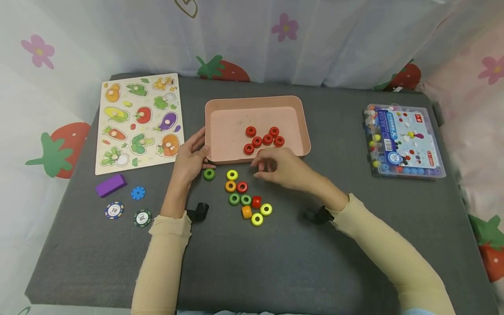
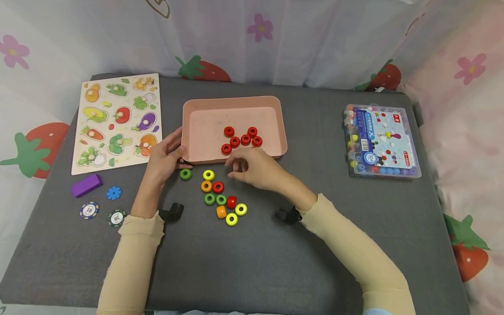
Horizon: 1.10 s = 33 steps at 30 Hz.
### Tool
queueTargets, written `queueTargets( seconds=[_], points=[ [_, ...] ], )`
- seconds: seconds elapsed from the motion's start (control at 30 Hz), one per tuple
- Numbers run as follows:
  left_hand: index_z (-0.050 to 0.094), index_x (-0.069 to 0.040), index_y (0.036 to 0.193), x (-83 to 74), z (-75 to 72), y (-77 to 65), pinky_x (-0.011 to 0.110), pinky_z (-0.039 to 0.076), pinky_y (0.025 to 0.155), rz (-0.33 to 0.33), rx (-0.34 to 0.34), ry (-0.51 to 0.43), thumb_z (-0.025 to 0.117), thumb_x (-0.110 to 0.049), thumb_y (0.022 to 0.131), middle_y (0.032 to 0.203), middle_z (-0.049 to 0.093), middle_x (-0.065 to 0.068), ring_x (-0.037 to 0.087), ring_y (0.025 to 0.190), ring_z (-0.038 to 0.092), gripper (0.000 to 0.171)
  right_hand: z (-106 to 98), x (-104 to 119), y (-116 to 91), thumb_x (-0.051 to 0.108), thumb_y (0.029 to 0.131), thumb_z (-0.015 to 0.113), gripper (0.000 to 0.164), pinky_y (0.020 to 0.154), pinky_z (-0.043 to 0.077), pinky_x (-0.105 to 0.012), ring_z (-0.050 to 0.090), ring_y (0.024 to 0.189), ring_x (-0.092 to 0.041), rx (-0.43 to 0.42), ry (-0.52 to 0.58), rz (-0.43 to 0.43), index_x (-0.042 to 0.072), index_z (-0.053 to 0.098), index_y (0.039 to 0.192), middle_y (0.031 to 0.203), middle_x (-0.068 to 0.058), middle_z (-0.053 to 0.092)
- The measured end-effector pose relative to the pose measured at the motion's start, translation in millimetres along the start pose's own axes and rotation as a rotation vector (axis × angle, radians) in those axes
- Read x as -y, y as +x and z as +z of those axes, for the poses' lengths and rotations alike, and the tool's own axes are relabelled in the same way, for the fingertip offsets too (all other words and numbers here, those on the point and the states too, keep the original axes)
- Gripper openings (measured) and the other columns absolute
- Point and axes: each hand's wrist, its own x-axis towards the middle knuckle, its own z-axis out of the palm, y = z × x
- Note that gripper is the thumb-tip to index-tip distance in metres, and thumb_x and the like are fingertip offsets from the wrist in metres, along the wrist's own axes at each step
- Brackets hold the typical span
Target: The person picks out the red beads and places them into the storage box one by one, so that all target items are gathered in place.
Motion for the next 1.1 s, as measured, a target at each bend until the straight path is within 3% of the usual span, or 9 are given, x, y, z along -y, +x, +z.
queueTargets(
  seconds=[0.13,0.23,0.43,0.57,0.77,0.93,1.1],
  points=[
    [0.039,-0.019,0.155,0.0,0.0,0.7,0.034,0.064,0.065,0.001,-0.001,0.002,0.050,-0.006,0.104,0.152,0.048,0.010,0.011,0.061,0.057,0.054,9,7,-10,0.024,0.084,0.082,0.026,0.063,0.049,-0.027,0.056,0.073,-0.011,0.189,-0.067,0.068,0.014,0.072,0.105,0.087,0.005,0.066],
    [0.040,-0.019,0.155,0.0,0.3,0.5,0.035,0.064,0.065,0.000,0.000,0.000,0.051,-0.006,0.104,0.152,0.049,0.010,0.012,0.061,0.057,0.054,18,7,-16,0.030,0.082,0.084,0.031,0.062,0.048,-0.027,0.057,0.074,-0.010,0.284,-0.111,0.121,0.017,0.070,0.106,0.091,0.005,0.066],
    [0.039,-0.019,0.155,-0.5,0.9,-0.6,0.035,0.064,0.065,-0.007,0.002,-0.002,0.051,-0.007,0.104,0.152,0.048,0.010,0.012,0.062,0.058,0.054,25,4,-20,0.025,0.082,0.083,0.026,0.057,0.047,-0.025,0.057,0.070,-0.009,0.307,-0.109,0.125,0.019,0.066,0.102,0.085,0.002,0.066],
    [0.039,-0.020,0.155,-1.1,1.3,-0.9,0.035,0.064,0.066,-0.015,-0.001,-0.005,0.051,-0.007,0.104,0.152,0.048,0.009,0.013,0.062,0.059,0.054,17,2,-18,0.020,0.085,0.079,0.027,0.059,0.048,-0.026,0.056,0.071,-0.011,0.243,-0.088,0.084,0.016,0.070,0.109,0.089,0.004,0.064],
    [0.040,-0.020,0.155,-1.7,1.4,-1.2,0.036,0.064,0.066,-0.008,-0.004,-0.003,0.051,-0.007,0.104,0.152,0.048,0.009,0.013,0.064,0.061,0.053,-2,-7,-4,0.016,0.085,0.078,0.028,0.063,0.049,-0.028,0.058,0.075,-0.015,0.013,-0.021,0.047,0.012,0.073,0.112,0.089,0.000,0.065],
    [0.039,-0.021,0.155,-0.8,1.0,-0.5,0.037,0.064,0.066,-0.012,-0.003,-0.007,0.050,-0.007,0.104,0.154,0.046,0.010,0.012,0.063,0.059,0.054,-12,-19,11,0.013,0.084,0.080,0.025,0.063,0.049,-0.029,0.059,0.078,-0.020,-0.182,0.011,0.166,0.007,0.070,0.106,0.090,-0.008,0.067],
    [0.039,-0.021,0.155,-1.1,0.6,-0.7,0.037,0.064,0.065,-0.017,-0.004,-0.004,0.051,-0.007,0.104,0.153,0.047,0.009,0.012,0.062,0.058,0.054,-18,-32,22,0.016,0.083,0.082,0.027,0.065,0.046,-0.029,0.056,0.078,-0.021,-0.237,-0.036,0.286,0.003,0.073,0.105,0.091,-0.010,0.065]
  ],
)
